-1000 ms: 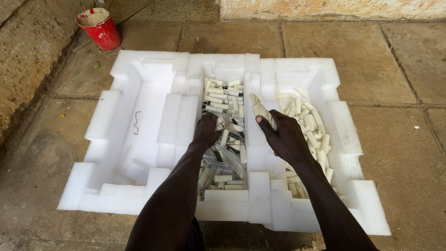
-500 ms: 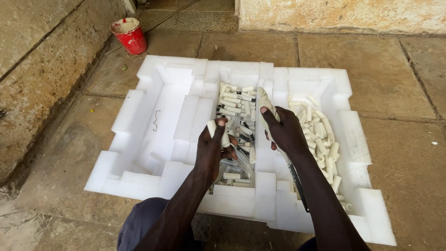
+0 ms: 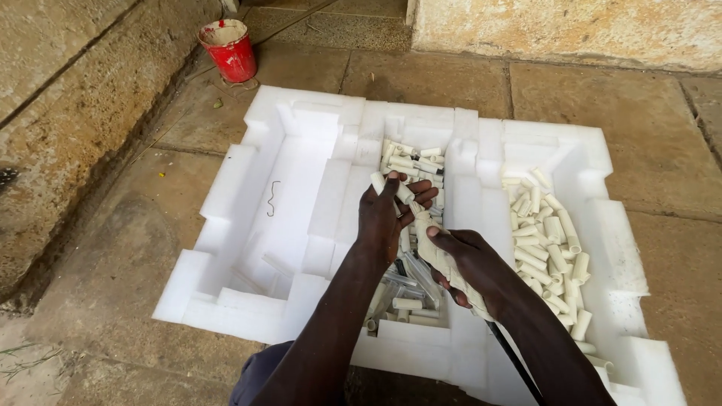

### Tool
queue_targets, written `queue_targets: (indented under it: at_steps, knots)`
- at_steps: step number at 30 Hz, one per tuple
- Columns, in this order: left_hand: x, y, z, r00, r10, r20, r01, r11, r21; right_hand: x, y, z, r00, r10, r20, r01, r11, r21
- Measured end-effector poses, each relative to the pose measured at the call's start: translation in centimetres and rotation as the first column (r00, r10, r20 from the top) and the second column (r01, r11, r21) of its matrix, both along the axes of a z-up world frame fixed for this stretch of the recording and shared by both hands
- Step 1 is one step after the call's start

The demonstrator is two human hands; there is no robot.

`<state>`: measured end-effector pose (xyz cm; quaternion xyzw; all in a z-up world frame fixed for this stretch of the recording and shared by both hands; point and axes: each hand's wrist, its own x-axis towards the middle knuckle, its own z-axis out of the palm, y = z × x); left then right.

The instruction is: Using a hand tool to remove burrs and smooth the edges of small white tubes stored in a foam tray.

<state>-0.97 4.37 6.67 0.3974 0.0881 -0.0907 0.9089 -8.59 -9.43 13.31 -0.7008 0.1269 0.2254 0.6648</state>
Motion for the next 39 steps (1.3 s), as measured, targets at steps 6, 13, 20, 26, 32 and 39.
queue_targets:
  at_steps: [6, 13, 20, 26, 32, 39]
  knots:
    - [-0.8, -0.1, 0.1, 0.971, -0.08, 0.227, 0.066, 0.995, 0.069, 1.1, 0.6, -2.0, 0.994, 0.006, -0.107, 0.055, 0.829, 0.556]
    - [-1.0, 1.4, 3.0, 0.872, -0.191, 0.45, 0.34, 0.898, -0.277, 1.0, 1.2, -2.8, 0.989, 0.117, 0.094, -0.141, 0.5, 0.855]
    - [-0.9, -0.7, 0.1, 0.95, -0.038, 0.309, -0.11, 0.887, 0.448, 0.9, 0.2, -3.6, 0.829, 0.378, 0.411, 0.255, 0.398, -0.881]
    - [-1.2, 0.3, 3.1, 0.897, -0.237, 0.373, 0.347, 0.9, -0.263, -1.5, 0.1, -0.3, 0.997, -0.076, -0.022, 0.075, 0.817, 0.571]
    - [-1.0, -2.7, -0.8, 0.943, -0.09, 0.319, -0.158, 0.724, 0.671, 0.7, -2.9, -6.4, 0.873, 0.386, 0.299, 0.175, 0.325, -0.929]
    - [-0.9, -1.8, 1.3, 0.907, -0.264, 0.328, 0.352, 0.903, -0.246, -2.0, -1.4, -1.8, 0.991, -0.12, 0.066, 0.066, 0.839, 0.54]
